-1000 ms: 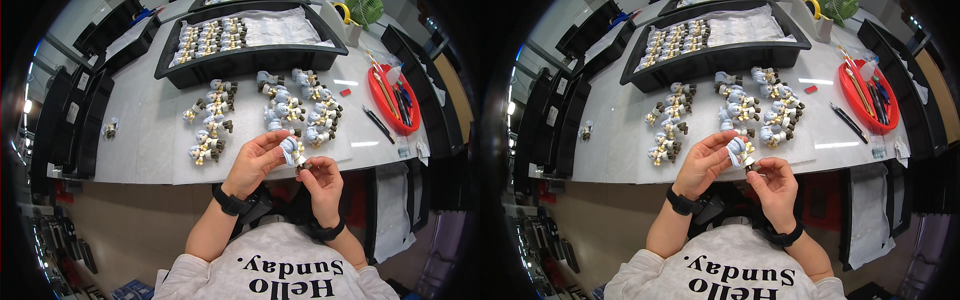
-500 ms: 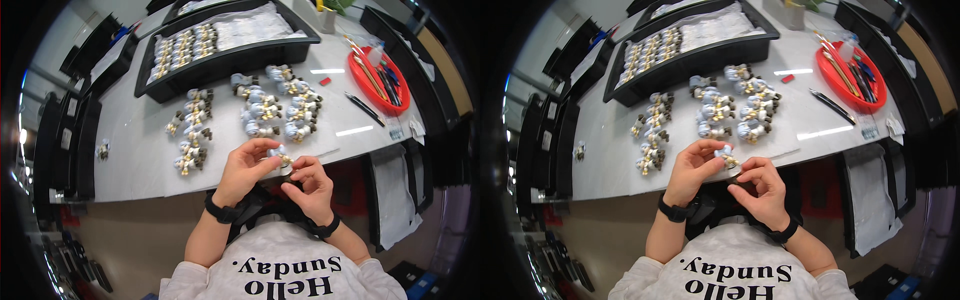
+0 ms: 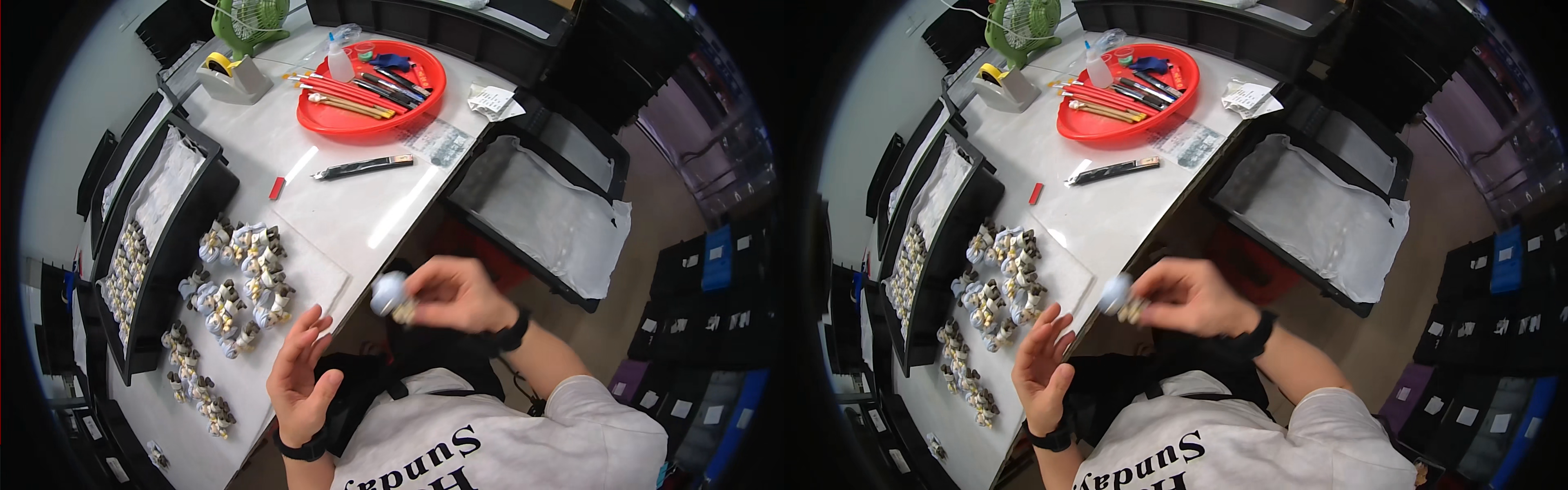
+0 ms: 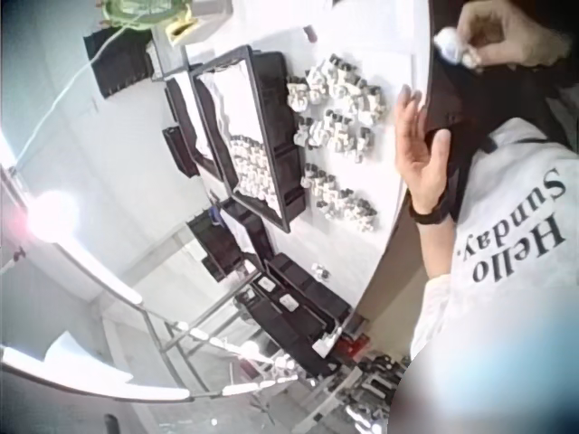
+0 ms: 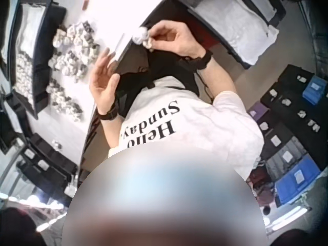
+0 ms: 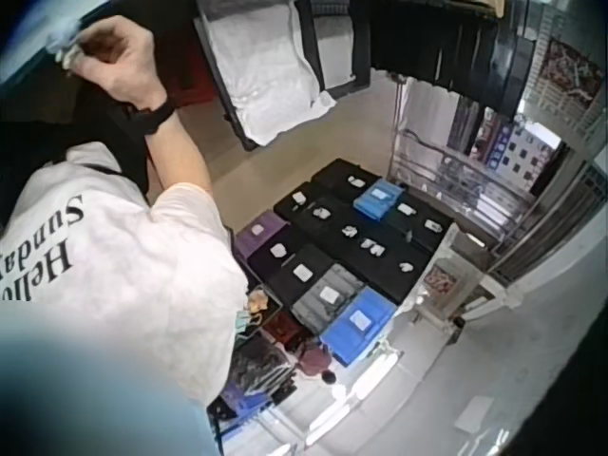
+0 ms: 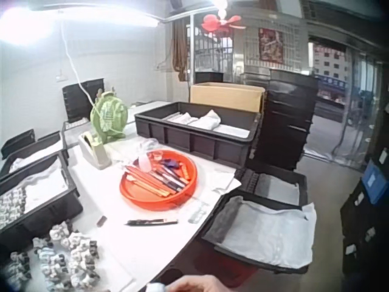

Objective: Inspect and organize small astronaut figurines at a workstation.

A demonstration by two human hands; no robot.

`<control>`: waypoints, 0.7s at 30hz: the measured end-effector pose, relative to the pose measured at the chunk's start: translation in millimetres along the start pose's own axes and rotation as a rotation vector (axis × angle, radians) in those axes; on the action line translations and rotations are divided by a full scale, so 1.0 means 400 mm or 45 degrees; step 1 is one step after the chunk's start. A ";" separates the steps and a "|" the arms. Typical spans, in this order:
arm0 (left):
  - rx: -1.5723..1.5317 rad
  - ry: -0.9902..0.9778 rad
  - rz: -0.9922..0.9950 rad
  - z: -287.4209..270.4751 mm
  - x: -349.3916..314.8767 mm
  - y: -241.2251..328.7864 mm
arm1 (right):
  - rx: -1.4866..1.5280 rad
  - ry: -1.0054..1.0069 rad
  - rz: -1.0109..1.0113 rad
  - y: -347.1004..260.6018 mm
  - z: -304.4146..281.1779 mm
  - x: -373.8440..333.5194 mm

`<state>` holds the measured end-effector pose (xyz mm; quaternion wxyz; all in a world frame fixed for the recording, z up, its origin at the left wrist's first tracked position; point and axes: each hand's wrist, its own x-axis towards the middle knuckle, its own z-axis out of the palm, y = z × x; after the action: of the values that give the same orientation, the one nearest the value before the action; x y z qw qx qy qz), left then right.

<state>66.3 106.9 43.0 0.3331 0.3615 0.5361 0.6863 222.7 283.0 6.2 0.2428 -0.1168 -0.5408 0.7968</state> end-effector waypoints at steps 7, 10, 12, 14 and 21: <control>0.080 -0.176 -0.046 0.026 0.007 0.027 | -0.914 0.795 -0.006 0.023 -0.518 0.090; 0.303 -0.294 -0.027 0.035 0.009 0.033 | -1.257 0.759 0.211 0.114 -0.621 0.146; 0.351 -0.264 -0.027 0.032 0.005 0.042 | -1.546 0.545 0.308 0.168 -0.661 0.172; 0.403 -0.231 -0.030 0.030 0.001 0.049 | -1.589 0.436 0.307 0.199 -0.681 0.188; 0.370 -0.025 -0.046 0.018 -0.006 0.057 | -1.589 0.226 0.366 0.268 -0.732 0.188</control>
<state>72.3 103.7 66.1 0.2946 0.4028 0.6329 0.5919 261.7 525.3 -200.1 0.0640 -0.3728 -0.8592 0.3444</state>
